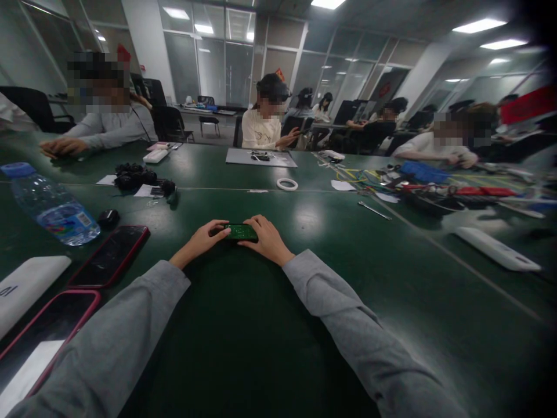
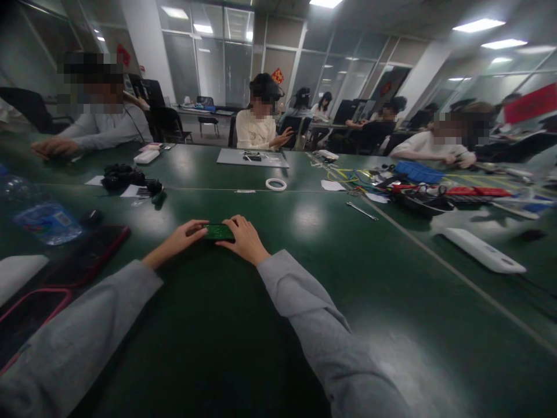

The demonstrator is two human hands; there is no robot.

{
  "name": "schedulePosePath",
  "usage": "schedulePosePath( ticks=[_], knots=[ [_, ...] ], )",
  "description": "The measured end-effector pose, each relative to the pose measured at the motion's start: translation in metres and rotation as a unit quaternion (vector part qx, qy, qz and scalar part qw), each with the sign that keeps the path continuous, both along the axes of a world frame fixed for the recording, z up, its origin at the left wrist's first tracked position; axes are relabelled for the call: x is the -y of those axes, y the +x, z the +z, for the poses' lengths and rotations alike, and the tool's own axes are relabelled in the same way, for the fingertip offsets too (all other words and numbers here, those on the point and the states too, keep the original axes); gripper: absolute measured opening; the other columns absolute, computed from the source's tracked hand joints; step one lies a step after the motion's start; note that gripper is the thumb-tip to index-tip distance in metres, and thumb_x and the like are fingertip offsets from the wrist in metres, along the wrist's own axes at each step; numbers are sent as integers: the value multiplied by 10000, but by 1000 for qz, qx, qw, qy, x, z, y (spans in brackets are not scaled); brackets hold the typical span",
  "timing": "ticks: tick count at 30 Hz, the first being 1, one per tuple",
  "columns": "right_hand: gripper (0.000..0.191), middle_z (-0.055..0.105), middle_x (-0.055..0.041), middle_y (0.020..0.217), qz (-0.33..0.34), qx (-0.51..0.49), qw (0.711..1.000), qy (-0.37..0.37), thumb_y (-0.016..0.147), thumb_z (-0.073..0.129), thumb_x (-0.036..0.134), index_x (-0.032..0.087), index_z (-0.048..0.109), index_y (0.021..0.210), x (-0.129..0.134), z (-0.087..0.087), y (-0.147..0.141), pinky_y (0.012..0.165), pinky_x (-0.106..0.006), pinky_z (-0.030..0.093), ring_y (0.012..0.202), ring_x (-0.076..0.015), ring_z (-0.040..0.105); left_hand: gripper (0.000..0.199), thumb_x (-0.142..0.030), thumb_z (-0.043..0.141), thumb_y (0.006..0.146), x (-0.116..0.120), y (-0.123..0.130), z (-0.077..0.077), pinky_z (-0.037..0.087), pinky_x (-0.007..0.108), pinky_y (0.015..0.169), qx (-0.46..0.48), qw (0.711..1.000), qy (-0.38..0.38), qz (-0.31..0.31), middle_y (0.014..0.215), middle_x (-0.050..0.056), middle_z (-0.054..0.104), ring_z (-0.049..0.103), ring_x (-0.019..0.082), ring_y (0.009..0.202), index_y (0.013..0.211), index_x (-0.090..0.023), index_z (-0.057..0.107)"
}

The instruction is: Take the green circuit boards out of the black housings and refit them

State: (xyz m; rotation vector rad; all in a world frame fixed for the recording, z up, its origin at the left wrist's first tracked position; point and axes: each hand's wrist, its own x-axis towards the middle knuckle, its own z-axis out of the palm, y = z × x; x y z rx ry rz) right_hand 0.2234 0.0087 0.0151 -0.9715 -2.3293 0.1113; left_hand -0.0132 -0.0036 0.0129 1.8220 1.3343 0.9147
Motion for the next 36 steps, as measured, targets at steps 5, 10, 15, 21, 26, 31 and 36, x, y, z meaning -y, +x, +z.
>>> schedulePosePath(
  ticks=[5,10,15,21,26,31,36],
  knots=[
    [636,498,-95,1156,-3,-104,992,-75,783,670,563,246,437,1283,0,-7,8,904,-438,452,1054,-265,520,574,-520,593,781,2,-1,3,447,423,966,33,999,-29,2,1195,122,612,589,247,1106,1246,-188,542],
    [468,560,-64,1025,-13,-257,940,-222,890,551,500,201,457,1237,-13,-25,17,863,-363,491,971,-194,575,586,-504,613,771,4,-1,6,473,427,926,45,998,-39,6,1196,129,615,606,254,1081,1259,-191,526],
    [406,572,-58,1024,21,-269,923,-273,873,596,430,199,523,1199,-18,-24,21,882,-368,488,972,-187,580,592,-499,630,755,3,-2,7,483,431,903,50,998,-35,13,1209,127,613,606,261,1079,1254,-197,527],
    [380,552,-67,1129,46,-235,931,-275,879,593,405,224,556,1212,-15,-18,23,933,-402,458,1077,-210,534,600,-493,639,755,4,-1,8,476,436,922,53,997,-46,14,1240,133,599,585,265,1123,1264,-201,517],
    [364,566,-60,1068,48,-240,933,-264,875,597,398,215,575,1189,-16,-18,21,914,-397,463,1025,-204,549,565,-477,649,752,5,0,10,477,426,928,50,998,-35,21,1244,132,598,579,266,1141,1229,-196,542],
    [368,565,-57,1077,56,-245,929,-273,869,604,394,217,566,1190,-18,-19,21,902,-389,474,1018,-200,552,562,-472,654,753,4,-1,7,465,435,951,54,998,-32,9,1259,127,596,574,262,1155,1234,-204,537],
    [366,562,-55,1087,58,-249,928,-273,872,603,387,217,562,1194,-20,-23,23,910,-380,469,1024,-195,550,572,-470,668,741,4,-2,7,463,434,959,65,997,-39,10,1258,126,598,576,260,1153,1229,-201,541]
  ],
)
